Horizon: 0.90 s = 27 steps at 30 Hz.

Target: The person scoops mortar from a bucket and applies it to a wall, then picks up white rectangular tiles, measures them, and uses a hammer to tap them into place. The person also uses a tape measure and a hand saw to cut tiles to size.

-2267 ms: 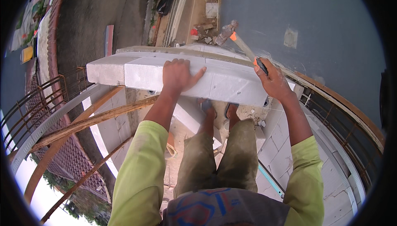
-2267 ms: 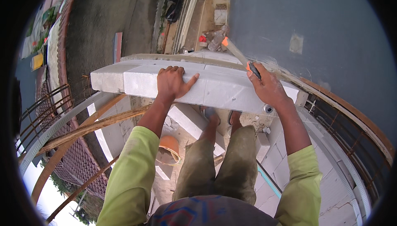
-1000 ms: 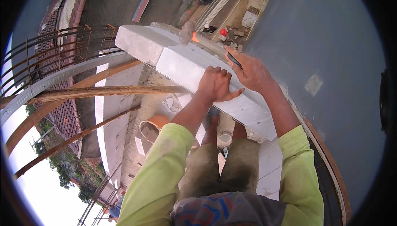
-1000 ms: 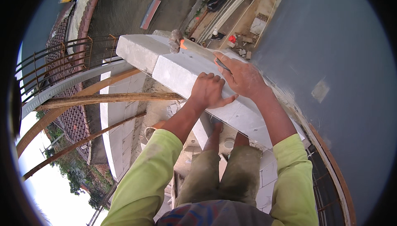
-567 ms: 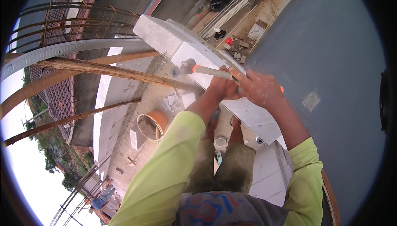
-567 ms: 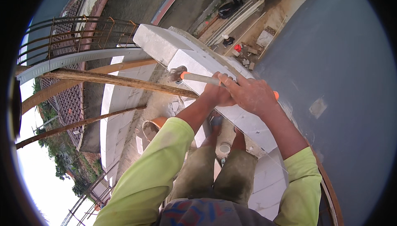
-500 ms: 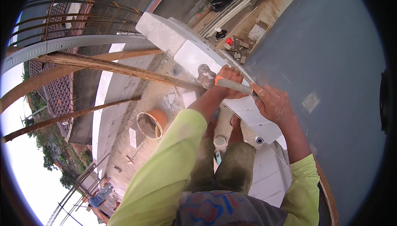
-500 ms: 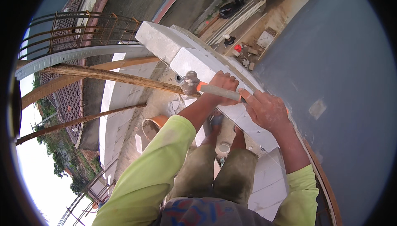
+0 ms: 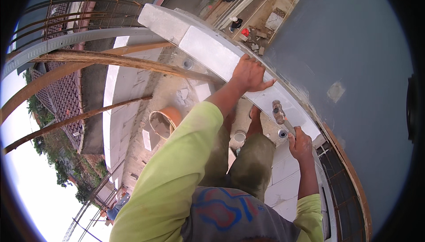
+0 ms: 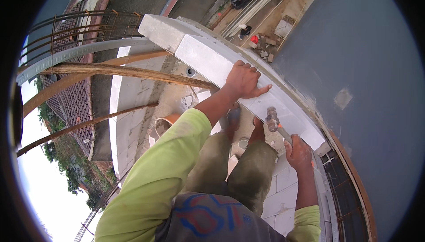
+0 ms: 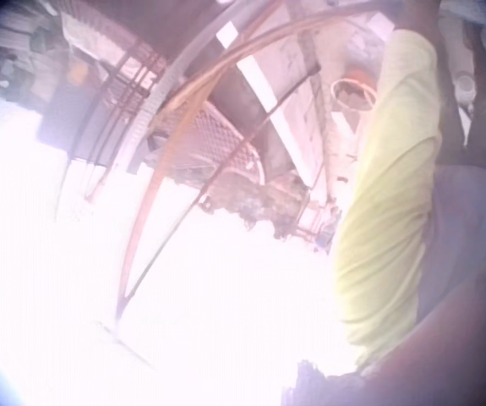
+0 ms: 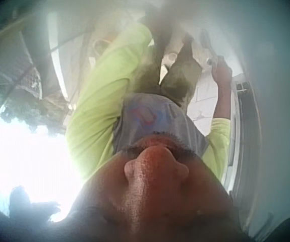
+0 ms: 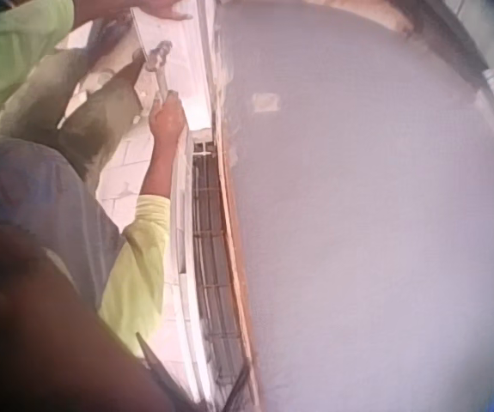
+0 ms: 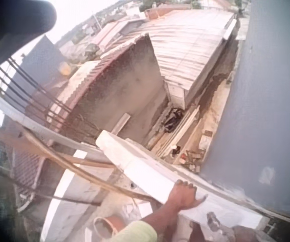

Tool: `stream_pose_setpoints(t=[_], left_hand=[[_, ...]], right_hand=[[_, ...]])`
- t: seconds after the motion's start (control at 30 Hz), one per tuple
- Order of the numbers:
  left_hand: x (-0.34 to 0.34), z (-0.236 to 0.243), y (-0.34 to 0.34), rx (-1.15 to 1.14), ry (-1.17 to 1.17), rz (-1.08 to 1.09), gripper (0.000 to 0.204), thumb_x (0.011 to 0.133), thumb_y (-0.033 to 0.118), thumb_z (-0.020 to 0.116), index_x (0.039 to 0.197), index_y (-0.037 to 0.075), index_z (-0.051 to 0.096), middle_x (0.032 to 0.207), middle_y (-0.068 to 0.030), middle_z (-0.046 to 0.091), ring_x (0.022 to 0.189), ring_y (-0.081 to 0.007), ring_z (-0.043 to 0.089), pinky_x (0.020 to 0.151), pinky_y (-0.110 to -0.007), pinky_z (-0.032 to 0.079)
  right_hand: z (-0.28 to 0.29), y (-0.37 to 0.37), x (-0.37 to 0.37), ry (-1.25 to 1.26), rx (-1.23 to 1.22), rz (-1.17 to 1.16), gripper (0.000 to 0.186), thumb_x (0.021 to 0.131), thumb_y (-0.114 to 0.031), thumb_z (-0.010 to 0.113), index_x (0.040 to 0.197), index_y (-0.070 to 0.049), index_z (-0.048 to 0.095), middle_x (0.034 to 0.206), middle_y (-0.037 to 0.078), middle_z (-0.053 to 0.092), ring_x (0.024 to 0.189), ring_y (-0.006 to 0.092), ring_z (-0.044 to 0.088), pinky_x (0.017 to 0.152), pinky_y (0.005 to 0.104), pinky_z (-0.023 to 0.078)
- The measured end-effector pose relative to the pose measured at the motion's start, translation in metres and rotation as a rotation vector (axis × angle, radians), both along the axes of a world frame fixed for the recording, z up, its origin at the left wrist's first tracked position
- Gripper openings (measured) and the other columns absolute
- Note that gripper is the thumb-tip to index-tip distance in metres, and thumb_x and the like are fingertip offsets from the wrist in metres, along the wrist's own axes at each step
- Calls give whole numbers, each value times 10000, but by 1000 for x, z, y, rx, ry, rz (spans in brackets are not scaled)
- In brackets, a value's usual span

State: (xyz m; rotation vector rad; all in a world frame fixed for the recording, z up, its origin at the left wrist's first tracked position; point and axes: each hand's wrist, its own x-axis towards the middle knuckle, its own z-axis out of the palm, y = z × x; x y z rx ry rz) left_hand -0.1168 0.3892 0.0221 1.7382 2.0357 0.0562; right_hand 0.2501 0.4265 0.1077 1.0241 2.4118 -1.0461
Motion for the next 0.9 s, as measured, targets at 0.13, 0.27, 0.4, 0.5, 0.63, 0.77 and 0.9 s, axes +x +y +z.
stream_pose_setpoints(t=[0.13, 0.27, 0.4, 0.5, 0.63, 0.77, 0.9], left_hand=[[6, -4, 1, 73, 9, 18, 671, 957, 708, 636, 863, 78, 846, 850, -113, 792, 908, -276, 773, 948, -437, 485], [8, 1, 4, 14, 34, 39, 621, 949, 679, 665, 848, 94, 846, 855, -119, 810, 898, -278, 781, 956, -437, 506], [18, 5, 11, -7, 125, -30, 611, 979, 670, 653, 893, 103, 864, 917, -95, 827, 913, -286, 788, 949, -434, 537], [15, 4, 10, -44, 157, -60, 631, 1006, 686, 618, 1003, 112, 879, 999, -93, 842, 979, -275, 799, 1010, -457, 515], [19, -2, 2, 52, 237, -86, 612, 1027, 672, 609, 1077, 118, 866, 1131, -114, 830, 1137, -274, 762, 1127, -515, 425], [53, 7, 9, 85, 148, -165, 606, 1044, 652, 613, 1086, 99, 857, 1115, -116, 822, 1144, -288, 753, 1132, -513, 412], [62, -1, 11, 108, 94, -131, 543, 992, 619, 683, 939, 109, 861, 931, -77, 823, 946, -271, 785, 982, -423, 500]], right_hand=[[-1, -9, -2, -70, -34, -109, 294, 1100, -305, 645, 1181, -24, 616, 902, 252, 737, 821, 506, 718, 762, 601, 551], [-3, -24, 17, 54, 23, -150, 329, 1113, -366, 631, 1175, -44, 610, 856, 254, 735, 814, 500, 721, 762, 618, 548], [8, -31, 5, -101, -24, -246, 344, 1111, -380, 645, 1159, -41, 607, 779, 243, 717, 777, 494, 717, 739, 610, 553], [15, -56, 32, 11, -39, -360, 346, 1117, -381, 637, 1151, -38, 604, 762, 234, 712, 754, 492, 717, 710, 599, 556], [29, -96, 62, 108, -7, -526, 367, 1115, -399, 640, 1143, -35, 603, 784, 227, 711, 729, 483, 713, 672, 587, 552], [19, -109, 70, 145, 53, -561, 377, 1106, -404, 650, 1152, -32, 605, 798, 218, 717, 721, 478, 710, 675, 588, 552], [-8, -103, 67, 88, 52, -510, 361, 1107, -393, 652, 1159, -37, 617, 803, 215, 717, 741, 475, 717, 680, 582, 556]])
